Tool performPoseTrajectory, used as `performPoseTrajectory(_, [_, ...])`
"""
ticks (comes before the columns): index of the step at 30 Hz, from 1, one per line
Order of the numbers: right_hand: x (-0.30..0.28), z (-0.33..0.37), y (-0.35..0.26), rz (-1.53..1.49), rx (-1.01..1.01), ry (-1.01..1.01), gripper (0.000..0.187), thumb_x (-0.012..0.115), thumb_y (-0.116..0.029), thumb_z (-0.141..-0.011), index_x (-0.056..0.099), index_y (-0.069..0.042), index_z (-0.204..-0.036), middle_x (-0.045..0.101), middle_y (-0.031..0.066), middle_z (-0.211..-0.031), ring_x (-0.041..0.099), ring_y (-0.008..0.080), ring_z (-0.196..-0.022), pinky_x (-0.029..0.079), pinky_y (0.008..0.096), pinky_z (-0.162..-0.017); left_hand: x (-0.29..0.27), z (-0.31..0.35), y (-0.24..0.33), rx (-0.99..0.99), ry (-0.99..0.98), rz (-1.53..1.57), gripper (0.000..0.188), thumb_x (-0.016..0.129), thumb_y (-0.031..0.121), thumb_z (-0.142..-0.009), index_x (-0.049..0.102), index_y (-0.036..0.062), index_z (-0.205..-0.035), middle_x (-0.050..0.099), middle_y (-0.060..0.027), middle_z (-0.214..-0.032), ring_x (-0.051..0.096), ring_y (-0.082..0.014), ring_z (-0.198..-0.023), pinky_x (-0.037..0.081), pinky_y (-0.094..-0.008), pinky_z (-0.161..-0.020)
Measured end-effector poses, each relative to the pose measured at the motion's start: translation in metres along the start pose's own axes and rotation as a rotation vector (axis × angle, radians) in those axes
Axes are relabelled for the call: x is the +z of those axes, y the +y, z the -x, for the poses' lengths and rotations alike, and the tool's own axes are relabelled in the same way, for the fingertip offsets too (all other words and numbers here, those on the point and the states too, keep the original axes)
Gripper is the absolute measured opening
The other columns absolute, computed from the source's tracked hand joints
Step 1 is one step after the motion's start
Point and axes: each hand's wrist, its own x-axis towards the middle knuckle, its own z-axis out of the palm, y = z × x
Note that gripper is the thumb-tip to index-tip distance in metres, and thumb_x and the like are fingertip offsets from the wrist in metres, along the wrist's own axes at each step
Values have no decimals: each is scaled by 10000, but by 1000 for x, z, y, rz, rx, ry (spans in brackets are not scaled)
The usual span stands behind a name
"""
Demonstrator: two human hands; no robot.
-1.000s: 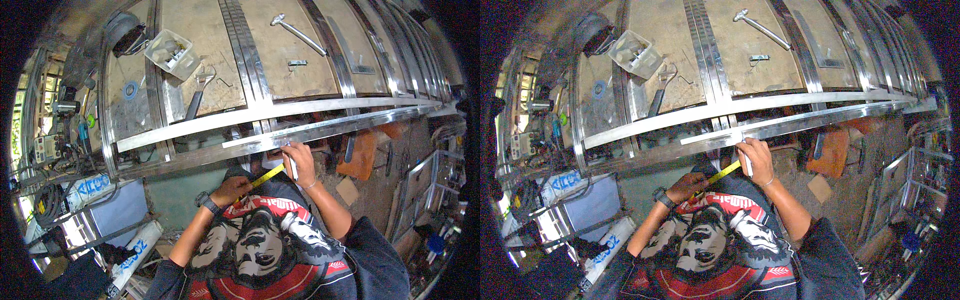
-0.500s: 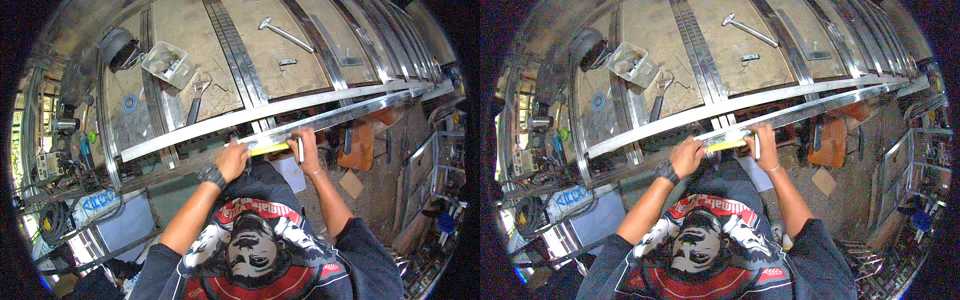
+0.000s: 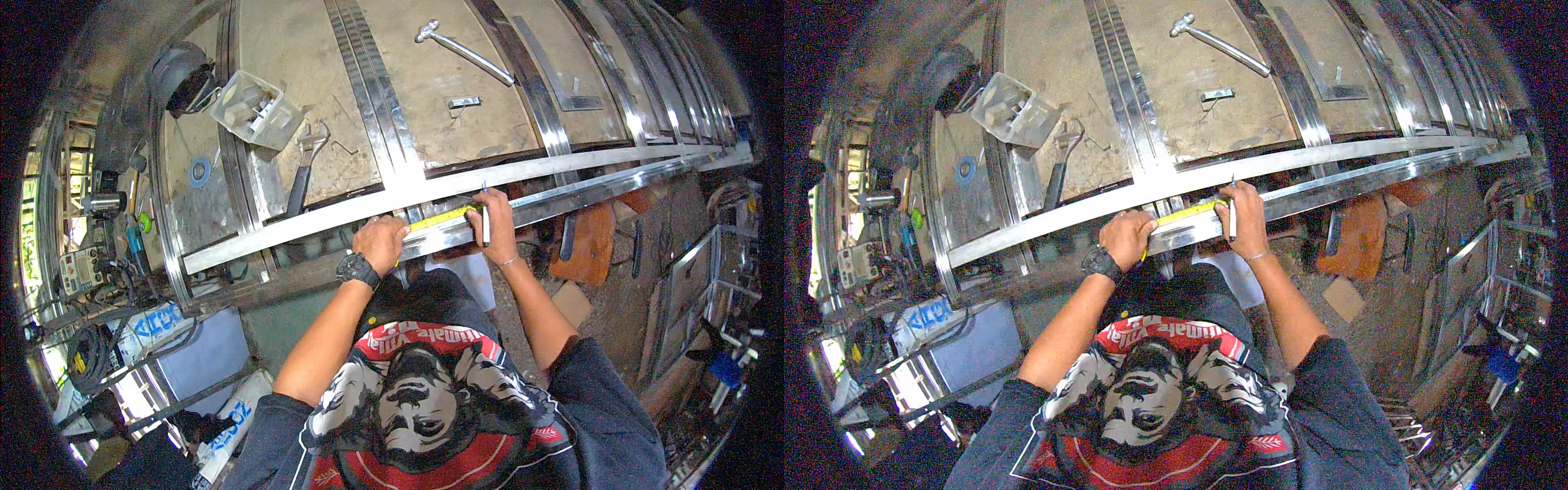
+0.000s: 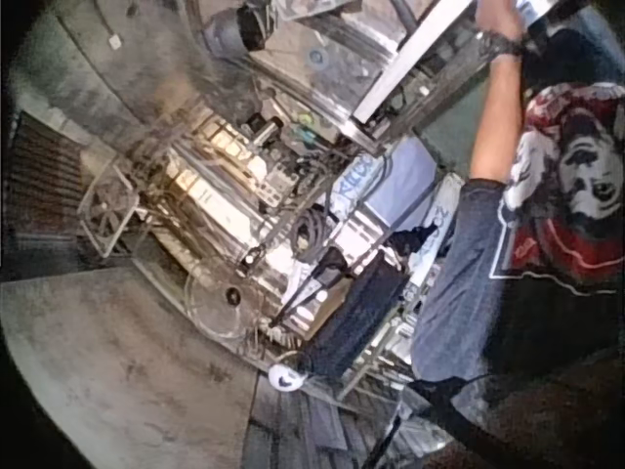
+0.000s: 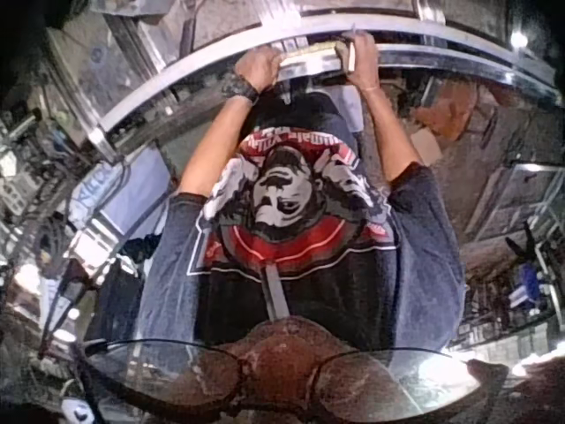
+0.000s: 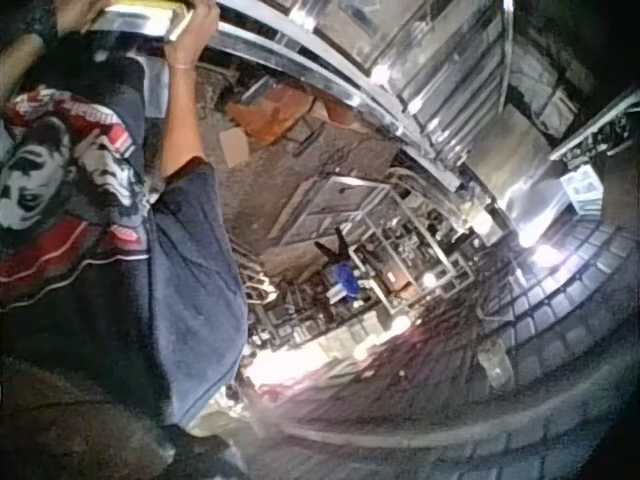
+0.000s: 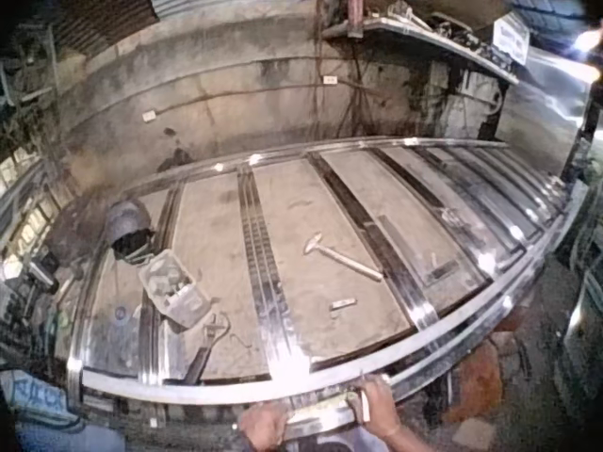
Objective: The person measures and marks metal frame pieces using a tape measure, marker, and square. They then cut the marked sections with an angle grinder, producing sparks, and re-measure the cut pieces to verify dimensions.
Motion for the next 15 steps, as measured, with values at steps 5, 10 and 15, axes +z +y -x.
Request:
performPoseTrajectory(5, [-6,2,-3,-63,51,-20,275,665,-92,-920,583,2,-1165,564,268,-1177,549,446,-1154,430,492,-1034,4,-6,-9,-22,-61,-35,301,605,371,-977,749,108,-954,732,-137,-943,692,-375,-895,539,-503,-781])
performPoseTrajectory(10, [-5,1,-1,2,18,-49,289,664,-92,-921,577,-4,-1182,570,276,-1190,543,456,-1186,431,501,-1037,6,-13,-19,-3,-104,79,247,645,319,-956,758,100,-960,731,-160,-906,703,-375,-845,547,-480,-755])
performPoseTrajectory(15, [-5,1,1,0,6,-48,290,656,-65,-923,572,-5,-1194,576,272,-1191,551,456,-1193,444,498,-1029,4,-17,-23,-41,-194,109,207,649,276,-954,753,99,-980,733,-152,-910,705,-371,-848,548,-475,-767])
